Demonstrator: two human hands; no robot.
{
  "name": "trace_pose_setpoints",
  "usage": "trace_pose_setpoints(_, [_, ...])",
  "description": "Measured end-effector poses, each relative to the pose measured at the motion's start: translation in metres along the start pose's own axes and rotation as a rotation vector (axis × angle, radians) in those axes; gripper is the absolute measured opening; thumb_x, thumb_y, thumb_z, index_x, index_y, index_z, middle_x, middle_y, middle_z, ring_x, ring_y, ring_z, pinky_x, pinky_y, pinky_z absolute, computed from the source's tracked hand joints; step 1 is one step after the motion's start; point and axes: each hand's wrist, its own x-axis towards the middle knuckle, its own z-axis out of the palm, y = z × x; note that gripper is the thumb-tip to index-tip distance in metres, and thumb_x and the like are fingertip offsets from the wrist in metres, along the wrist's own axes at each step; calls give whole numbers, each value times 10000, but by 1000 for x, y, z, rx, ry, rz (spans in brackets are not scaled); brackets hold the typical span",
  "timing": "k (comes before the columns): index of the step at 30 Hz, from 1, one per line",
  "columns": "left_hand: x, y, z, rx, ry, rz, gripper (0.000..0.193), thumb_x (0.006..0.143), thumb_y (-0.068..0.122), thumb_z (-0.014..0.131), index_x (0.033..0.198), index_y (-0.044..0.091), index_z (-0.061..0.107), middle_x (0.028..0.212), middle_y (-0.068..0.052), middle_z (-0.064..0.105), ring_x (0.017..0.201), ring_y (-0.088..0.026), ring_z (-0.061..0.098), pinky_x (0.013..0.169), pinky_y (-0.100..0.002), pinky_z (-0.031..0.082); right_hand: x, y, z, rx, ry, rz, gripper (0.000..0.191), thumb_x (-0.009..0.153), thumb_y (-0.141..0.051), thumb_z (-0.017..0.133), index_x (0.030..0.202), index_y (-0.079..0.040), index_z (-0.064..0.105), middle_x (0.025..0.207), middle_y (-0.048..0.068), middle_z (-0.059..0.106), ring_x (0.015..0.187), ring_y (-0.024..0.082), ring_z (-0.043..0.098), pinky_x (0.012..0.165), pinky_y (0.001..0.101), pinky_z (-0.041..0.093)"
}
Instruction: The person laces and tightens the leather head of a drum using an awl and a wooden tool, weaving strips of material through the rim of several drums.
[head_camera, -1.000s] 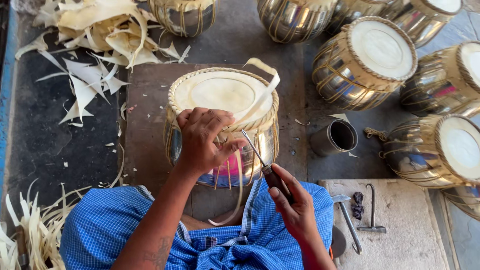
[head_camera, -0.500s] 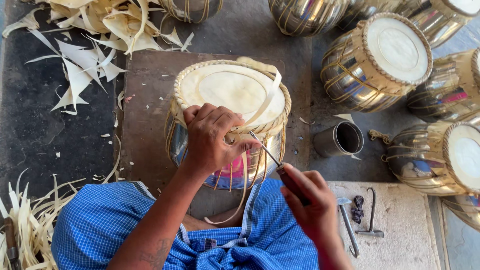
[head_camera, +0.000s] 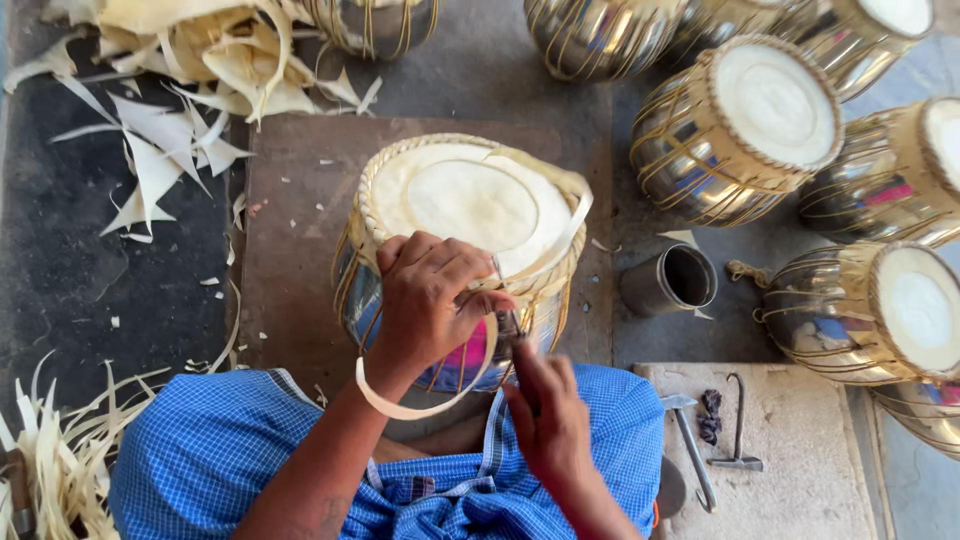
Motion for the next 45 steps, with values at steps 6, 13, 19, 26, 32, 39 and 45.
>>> trace_pose_setpoints(6, [-17,29,-4,4,0,16,345,903,489,703,971,151,716,984,27,719,947,-215,605,922,-428,328,-26,5,15,553,-89,418,831,927,-79,680,1636,-170,256,1103,142,634,838,185,591,738,310,530])
trace_pose_setpoints(13, [-77,70,-21,-70,-27,-75,71,909,288,727,899,231,685,873,77,688,875,-187,602,869,-421,320,-53,-19,-9,-608,49,-426,763,896,-313,737,1537,-137,363,1122,137,651,967,269,633,842,349,527])
trace_pose_setpoints(19, [-108,87,-23,-101,-54,-48,67,891,228,739,865,248,681,827,103,671,843,-149,593,875,-407,317,-41,-33,-42,1360,-317,359,514,1134,-440,490,1510,-106,384,976,179,716,709,237,707,601,318,567])
trace_pose_setpoints(26, [-113,80,-29,-137,-29,14,78,882,194,747,901,241,687,860,98,683,872,-142,596,926,-387,319,-52,-54,-75,785,-462,754,449,922,-61,630,1366,-42,566,857,105,715,613,142,663,520,268,522])
trace_pose_setpoints(32, [-124,73,-18,-61,23,76,65,954,212,717,996,212,667,912,80,701,849,-156,597,915,-403,313,-116,-90,-189,499,-445,744,268,906,-93,696,1091,100,725,792,170,744,651,198,695,543,324,561])
trace_pose_setpoints(39, [-113,79,-12,-88,118,-54,132,1038,204,662,1070,94,595,995,-5,686,752,-177,610,857,-424,369,-68,-87,-137,795,-98,344,151,972,-118,680,965,33,677,679,64,592,504,108,543,398,239,414])
trace_pose_setpoints(45, [-112,119,-37,-491,36,-229,183,993,238,679,1037,63,651,930,-76,665,786,-191,651,697,-340,515,-23,-74,-49,415,-184,418,175,977,-188,691,983,-15,715,668,11,648,548,49,548,475,214,423])
